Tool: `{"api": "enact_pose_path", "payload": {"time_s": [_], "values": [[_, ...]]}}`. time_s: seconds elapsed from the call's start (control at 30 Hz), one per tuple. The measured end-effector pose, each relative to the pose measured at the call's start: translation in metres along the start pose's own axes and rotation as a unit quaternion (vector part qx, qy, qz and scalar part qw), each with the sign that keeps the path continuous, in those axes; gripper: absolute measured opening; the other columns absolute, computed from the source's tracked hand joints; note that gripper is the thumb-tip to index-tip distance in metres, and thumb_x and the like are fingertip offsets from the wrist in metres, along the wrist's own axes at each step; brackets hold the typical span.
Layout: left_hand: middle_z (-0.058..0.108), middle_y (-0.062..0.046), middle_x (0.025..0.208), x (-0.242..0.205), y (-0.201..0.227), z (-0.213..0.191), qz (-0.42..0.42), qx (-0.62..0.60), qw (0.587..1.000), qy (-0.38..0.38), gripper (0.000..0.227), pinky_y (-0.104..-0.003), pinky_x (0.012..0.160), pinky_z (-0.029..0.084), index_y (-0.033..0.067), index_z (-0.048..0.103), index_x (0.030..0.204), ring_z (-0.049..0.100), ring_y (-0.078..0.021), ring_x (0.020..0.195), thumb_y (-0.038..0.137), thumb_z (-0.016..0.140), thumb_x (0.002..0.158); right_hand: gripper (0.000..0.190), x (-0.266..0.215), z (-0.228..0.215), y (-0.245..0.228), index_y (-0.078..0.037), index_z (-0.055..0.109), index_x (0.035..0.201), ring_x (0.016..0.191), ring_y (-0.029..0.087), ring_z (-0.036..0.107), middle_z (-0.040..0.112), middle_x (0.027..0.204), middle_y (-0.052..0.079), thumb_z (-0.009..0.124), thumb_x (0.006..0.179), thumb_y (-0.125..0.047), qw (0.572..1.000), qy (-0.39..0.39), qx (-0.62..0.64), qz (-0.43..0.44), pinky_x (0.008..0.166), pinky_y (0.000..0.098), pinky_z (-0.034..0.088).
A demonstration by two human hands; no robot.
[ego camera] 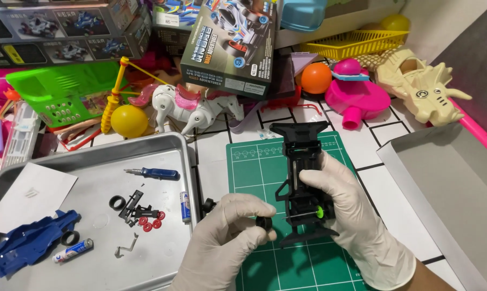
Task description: The person assembles a toy car chassis on a green cutting mat. They use a screwdriver to tighten screws on the black frame, attach a green gear, and install a black wheel. The person handles various small parts and tools while working on the assembly.
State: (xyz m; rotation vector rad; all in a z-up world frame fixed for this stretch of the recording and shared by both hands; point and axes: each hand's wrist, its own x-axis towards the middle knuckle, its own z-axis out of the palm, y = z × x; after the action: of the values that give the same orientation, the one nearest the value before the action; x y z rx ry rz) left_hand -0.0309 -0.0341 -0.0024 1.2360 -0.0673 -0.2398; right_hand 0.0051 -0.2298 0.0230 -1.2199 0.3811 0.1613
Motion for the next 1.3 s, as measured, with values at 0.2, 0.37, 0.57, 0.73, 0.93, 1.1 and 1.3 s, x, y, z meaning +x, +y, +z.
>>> {"api": "enact_pose_path", "payload": {"time_s": [0.2, 0.37, 0.57, 0.73, 0.93, 1.1, 1.3], "values": [[0.078, -0.014, 0.116, 0.003, -0.012, -0.010, -0.071, -0.002, 0.997, -0.029, 0.036, -0.033, 0.079, 0.063, -0.0014, 0.080, 0.117, 0.078, -0.0252, 0.082, 0.017, 0.071, 0.088, 0.048, 0.000, -0.005, 0.006, -0.003, 0.071, 0.130, 0.065, 0.024, 0.068, 0.070, 0.085, 0.010, 0.064, 0.083, -0.013, 0.998, -0.051, 0.032, -0.025, 0.049, 0.0376, 0.056], [0.081, -0.019, 0.119, 0.007, 0.007, 0.005, -0.192, -0.038, 0.978, 0.075, 0.036, -0.038, 0.089, 0.064, -0.0058, 0.080, 0.116, 0.079, -0.0311, 0.086, 0.005, 0.073, 0.083, 0.041, -0.007, 0.000, 0.000, -0.001, 0.072, 0.123, 0.068, 0.027, 0.066, 0.068, 0.086, 0.013, 0.061, 0.084, -0.010, 0.999, 0.004, 0.028, -0.019, 0.052, 0.0398, 0.053], [0.080, -0.023, 0.112, 0.005, -0.002, -0.001, -0.171, -0.064, 0.981, 0.063, 0.036, -0.040, 0.082, 0.063, -0.0082, 0.079, 0.113, 0.080, -0.0396, 0.088, 0.003, 0.077, 0.079, 0.046, -0.012, 0.002, -0.006, 0.001, 0.072, 0.127, 0.074, 0.027, 0.067, 0.071, 0.092, 0.014, 0.057, 0.085, -0.007, 0.999, -0.027, 0.009, -0.037, 0.059, 0.0386, 0.054], [0.085, -0.022, 0.104, 0.004, -0.009, -0.008, -0.131, -0.033, 0.991, 0.014, 0.030, -0.032, 0.073, 0.057, -0.0022, 0.079, 0.116, 0.082, -0.0332, 0.086, 0.002, 0.073, 0.087, 0.053, -0.009, 0.000, -0.002, 0.001, 0.070, 0.134, 0.086, 0.031, 0.069, 0.073, 0.106, 0.016, 0.059, 0.083, -0.007, 1.000, -0.019, 0.005, -0.015, 0.066, 0.0426, 0.056], [0.085, -0.023, 0.114, 0.003, -0.003, -0.006, -0.134, -0.044, 0.989, 0.048, 0.032, -0.032, 0.072, 0.058, -0.0025, 0.081, 0.116, 0.082, -0.0323, 0.085, 0.002, 0.071, 0.086, 0.047, -0.007, -0.001, 0.002, 0.001, 0.070, 0.129, 0.073, 0.033, 0.071, 0.072, 0.094, 0.016, 0.059, 0.084, -0.007, 0.998, -0.036, 0.024, -0.034, 0.059, 0.0427, 0.058], [0.075, -0.020, 0.079, 0.001, 0.003, 0.000, -0.164, -0.039, 0.982, 0.090, 0.031, -0.040, 0.086, 0.066, -0.0047, 0.082, 0.107, 0.079, -0.0311, 0.079, -0.004, 0.082, 0.076, 0.050, -0.004, -0.003, 0.005, 0.001, 0.070, 0.132, 0.077, 0.032, 0.070, 0.074, 0.099, 0.017, 0.060, 0.084, -0.007, 0.998, -0.036, 0.027, -0.038, 0.062, 0.0439, 0.058], [0.079, -0.022, 0.094, 0.001, -0.004, 0.003, -0.125, -0.058, 0.988, 0.073, 0.025, -0.047, 0.085, 0.072, -0.0068, 0.081, 0.102, 0.080, -0.0368, 0.084, -0.002, 0.078, 0.077, 0.041, -0.001, -0.008, 0.011, 0.001, 0.069, 0.125, 0.069, 0.029, 0.068, 0.071, 0.088, 0.016, 0.061, 0.086, -0.007, 0.997, -0.057, 0.027, -0.047, 0.056, 0.0415, 0.058]]}}
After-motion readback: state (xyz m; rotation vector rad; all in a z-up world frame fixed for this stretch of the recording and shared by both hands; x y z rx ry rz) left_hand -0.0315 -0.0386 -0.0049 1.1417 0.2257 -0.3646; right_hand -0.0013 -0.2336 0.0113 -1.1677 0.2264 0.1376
